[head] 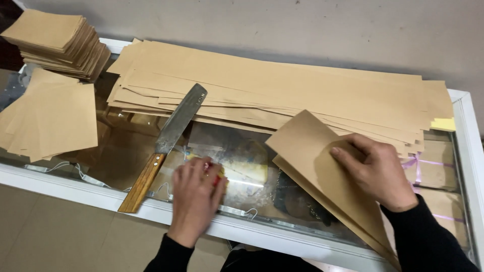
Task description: Folding long strips of brown paper and cutting them into smaller rectangular pieces using a large knife on a glass counter.
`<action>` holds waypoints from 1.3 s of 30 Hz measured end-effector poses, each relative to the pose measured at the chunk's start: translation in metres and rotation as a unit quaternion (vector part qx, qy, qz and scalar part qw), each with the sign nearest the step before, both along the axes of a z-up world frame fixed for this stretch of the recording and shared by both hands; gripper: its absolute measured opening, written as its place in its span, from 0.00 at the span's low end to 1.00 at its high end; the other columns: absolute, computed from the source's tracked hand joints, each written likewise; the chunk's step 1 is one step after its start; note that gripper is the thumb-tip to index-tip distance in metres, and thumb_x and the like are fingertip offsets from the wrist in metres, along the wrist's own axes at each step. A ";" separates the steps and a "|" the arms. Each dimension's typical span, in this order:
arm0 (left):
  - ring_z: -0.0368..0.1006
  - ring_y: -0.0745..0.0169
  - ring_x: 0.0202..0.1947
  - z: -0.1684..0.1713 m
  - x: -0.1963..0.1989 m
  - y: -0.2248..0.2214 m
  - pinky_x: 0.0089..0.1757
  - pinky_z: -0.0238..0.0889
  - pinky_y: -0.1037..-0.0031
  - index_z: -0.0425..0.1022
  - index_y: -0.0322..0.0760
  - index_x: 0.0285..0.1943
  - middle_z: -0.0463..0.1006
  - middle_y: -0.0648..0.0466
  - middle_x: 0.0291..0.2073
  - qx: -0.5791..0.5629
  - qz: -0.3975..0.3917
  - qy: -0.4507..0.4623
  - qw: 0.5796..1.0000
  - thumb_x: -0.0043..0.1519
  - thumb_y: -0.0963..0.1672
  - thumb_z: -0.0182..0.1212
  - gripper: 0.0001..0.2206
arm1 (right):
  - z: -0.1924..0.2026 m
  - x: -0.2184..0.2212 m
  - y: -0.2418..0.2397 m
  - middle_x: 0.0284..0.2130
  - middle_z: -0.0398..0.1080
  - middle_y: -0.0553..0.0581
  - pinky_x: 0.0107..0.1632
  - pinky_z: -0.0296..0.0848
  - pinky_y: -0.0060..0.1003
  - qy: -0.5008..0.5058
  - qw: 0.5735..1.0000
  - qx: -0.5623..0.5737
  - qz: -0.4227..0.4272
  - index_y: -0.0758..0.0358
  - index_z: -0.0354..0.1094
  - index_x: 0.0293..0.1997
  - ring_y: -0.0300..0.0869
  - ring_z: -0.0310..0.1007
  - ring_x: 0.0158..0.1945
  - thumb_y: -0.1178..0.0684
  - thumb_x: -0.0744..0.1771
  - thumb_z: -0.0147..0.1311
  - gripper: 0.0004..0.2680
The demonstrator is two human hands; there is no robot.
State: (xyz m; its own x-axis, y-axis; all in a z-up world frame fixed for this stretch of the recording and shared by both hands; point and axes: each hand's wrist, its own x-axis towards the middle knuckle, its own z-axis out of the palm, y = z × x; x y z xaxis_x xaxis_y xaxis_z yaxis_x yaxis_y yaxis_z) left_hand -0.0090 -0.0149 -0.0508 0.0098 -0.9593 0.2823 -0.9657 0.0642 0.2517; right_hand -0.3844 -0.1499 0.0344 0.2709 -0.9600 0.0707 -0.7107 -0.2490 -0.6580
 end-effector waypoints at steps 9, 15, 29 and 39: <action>0.86 0.53 0.38 0.045 -0.102 -0.022 0.41 0.89 0.65 0.82 0.23 0.53 0.87 0.42 0.41 0.141 0.082 0.766 0.622 0.65 0.47 0.72 0.18 | 0.023 0.057 0.011 0.32 0.84 0.45 0.41 0.72 0.32 -0.055 0.993 0.059 0.083 0.58 0.84 0.45 0.30 0.75 0.35 0.46 0.69 0.69 0.08; 0.85 0.60 0.41 0.029 -0.058 -0.030 0.45 0.81 0.67 0.89 0.34 0.47 0.91 0.50 0.40 -0.022 0.226 0.697 0.680 0.67 0.50 0.70 0.15 | 0.013 0.024 0.014 0.59 0.87 0.48 0.65 0.76 0.36 0.008 0.991 0.118 0.056 0.58 0.83 0.61 0.36 0.84 0.62 0.37 0.67 0.65 0.20; 0.67 0.55 0.52 0.042 -0.041 -0.013 0.52 0.62 0.59 0.68 0.37 0.55 0.73 0.49 0.49 -0.180 0.135 0.404 0.887 0.82 0.47 0.53 0.08 | -0.055 -0.015 0.043 0.31 0.84 0.78 0.38 0.84 0.46 -0.273 0.849 0.419 -0.171 0.72 0.71 0.41 0.58 0.86 0.33 0.54 0.73 0.63 0.09; 0.51 0.40 0.88 0.005 -0.136 0.001 0.82 0.41 0.46 0.58 0.33 0.87 0.58 0.41 0.87 -0.101 -0.203 0.024 0.974 0.79 0.44 0.52 0.26 | -0.069 -0.013 0.034 0.31 0.83 0.72 0.38 0.85 0.43 -0.218 0.857 0.440 -0.153 0.70 0.72 0.38 0.56 0.89 0.35 0.52 0.75 0.58 0.12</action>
State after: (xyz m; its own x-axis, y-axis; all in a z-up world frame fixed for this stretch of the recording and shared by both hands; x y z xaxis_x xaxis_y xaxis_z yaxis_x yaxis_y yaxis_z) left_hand -0.1453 -0.0142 -0.0455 -0.3397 -0.8123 0.4741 -0.8380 0.4902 0.2396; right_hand -0.3971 -0.1158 -0.0341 0.1284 -0.7144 -0.6879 -0.2922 0.6356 -0.7146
